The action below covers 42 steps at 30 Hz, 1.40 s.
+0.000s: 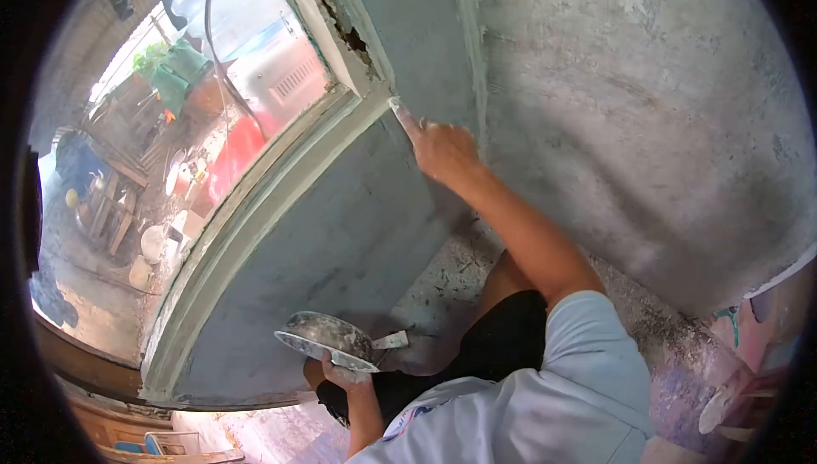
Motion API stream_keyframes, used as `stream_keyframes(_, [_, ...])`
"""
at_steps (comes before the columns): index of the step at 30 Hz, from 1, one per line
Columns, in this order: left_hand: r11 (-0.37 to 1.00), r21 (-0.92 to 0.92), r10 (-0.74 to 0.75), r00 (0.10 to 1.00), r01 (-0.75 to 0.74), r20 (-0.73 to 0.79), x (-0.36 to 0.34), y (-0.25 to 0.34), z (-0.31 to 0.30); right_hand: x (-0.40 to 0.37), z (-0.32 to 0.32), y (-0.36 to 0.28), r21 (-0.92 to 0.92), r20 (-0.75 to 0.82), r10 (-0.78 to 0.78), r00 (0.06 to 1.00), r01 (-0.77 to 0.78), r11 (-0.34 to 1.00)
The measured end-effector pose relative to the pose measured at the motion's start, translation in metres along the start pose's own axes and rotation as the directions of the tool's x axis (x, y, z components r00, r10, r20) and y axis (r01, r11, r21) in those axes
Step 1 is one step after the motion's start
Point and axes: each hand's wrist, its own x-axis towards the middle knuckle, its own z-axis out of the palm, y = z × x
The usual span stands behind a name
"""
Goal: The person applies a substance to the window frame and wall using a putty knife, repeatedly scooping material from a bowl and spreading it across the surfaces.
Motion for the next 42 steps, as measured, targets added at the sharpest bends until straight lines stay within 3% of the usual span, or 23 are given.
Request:
stream_keyframes(2, [0.999,-0.032,-0.009,1.0,0.009,-0.008,0.0,-0.004,-0.01,0.019,-0.002,0.001,-0.213,0.034,-0.071,0.997,0.077,0.974])
stream_keyframes(4, [1.0,-0.015,0.003,1.0,-0.002,0.016,0.003,-0.007,-0.019,0.029,-0.001,0.002,-0.262,-0.021,-0.09,0.996,0.081,0.962])
stream_keyframes(6, [1.0,-0.016,-0.017,1.0,0.017,0.018,0.0,-0.008,-0.017,0.032,-0.004,0.002,-0.371,0.028,-0.127,0.991,0.129,0.92])
stream_keyframes(10, [0.998,-0.03,-0.047,0.999,0.047,-0.008,0.006,-0.01,-0.019,0.042,0.0,0.0,-0.42,0.105,-0.122,0.987,0.155,0.894])
stream_keyframes(13, [0.993,-0.07,-0.09,0.994,0.095,0.068,0.004,-0.008,-0.015,0.044,-0.014,-0.005,-0.4,0.162,-0.109,0.981,0.166,0.901])
stream_keyframes(15, [0.995,-0.06,-0.081,0.995,0.084,0.051,0.005,-0.01,-0.019,0.05,-0.024,-0.003,-0.217,0.187,-0.119,0.975,0.159,0.963])
stream_keyframes(16, [0.993,-0.067,-0.092,0.995,0.095,0.047,0.004,-0.009,-0.016,0.053,-0.025,-0.001,-0.225,0.192,-0.119,0.974,0.162,0.961])
stream_keyframes(19, [0.995,-0.058,-0.088,0.996,0.087,-0.007,0.01,-0.015,-0.032,0.059,-0.04,-0.001,-0.093,0.097,-0.126,0.987,0.135,0.986])
stream_keyframes(21, [0.992,-0.087,-0.091,0.996,0.09,-0.004,0.009,-0.017,-0.034,0.062,-0.074,-0.013,0.203,0.374,0.08,0.924,-0.166,0.965])
stream_keyframes(22, [0.99,-0.105,-0.096,0.995,0.097,0.012,0.006,-0.013,-0.028,0.062,-0.071,-0.011,0.199,0.371,0.073,0.926,-0.156,0.967])
stream_keyframes(24, [0.992,-0.088,-0.094,0.995,0.095,0.024,0.009,-0.013,-0.042,0.056,-0.052,-0.001,0.045,0.002,-0.044,0.999,0.043,0.998])
stream_keyframes(25, [0.991,-0.095,-0.094,0.995,0.096,0.02,0.012,-0.012,-0.05,0.055,-0.048,-0.001,0.005,-0.012,-0.036,0.999,0.036,0.999])
stream_keyframes(26, [0.99,-0.093,-0.103,0.995,0.103,0.001,0.015,-0.012,-0.057,0.053,-0.041,0.001,0.0,-0.009,-0.039,0.999,0.039,0.999])
stream_keyframes(28, [0.983,-0.126,-0.134,0.991,0.132,-0.012,0.009,-0.009,-0.048,0.053,-0.028,0.002,-0.234,0.058,-0.037,0.998,0.049,0.971])
stream_keyframes(38, [0.986,-0.115,-0.117,0.992,0.121,0.04,0.005,-0.007,-0.047,0.041,-0.024,-0.02,-0.239,0.089,0.011,0.996,0.011,0.971])
stream_keyframes(41, [0.976,-0.149,-0.163,0.987,0.159,-0.017,0.007,-0.009,-0.051,0.05,-0.032,-0.017,-0.161,0.109,0.045,0.993,-0.027,0.987])
stream_keyframes(42, [0.975,-0.153,-0.164,0.986,0.16,-0.014,0.007,-0.01,-0.052,0.058,-0.033,-0.009,0.1,0.18,0.074,0.981,-0.093,0.991])
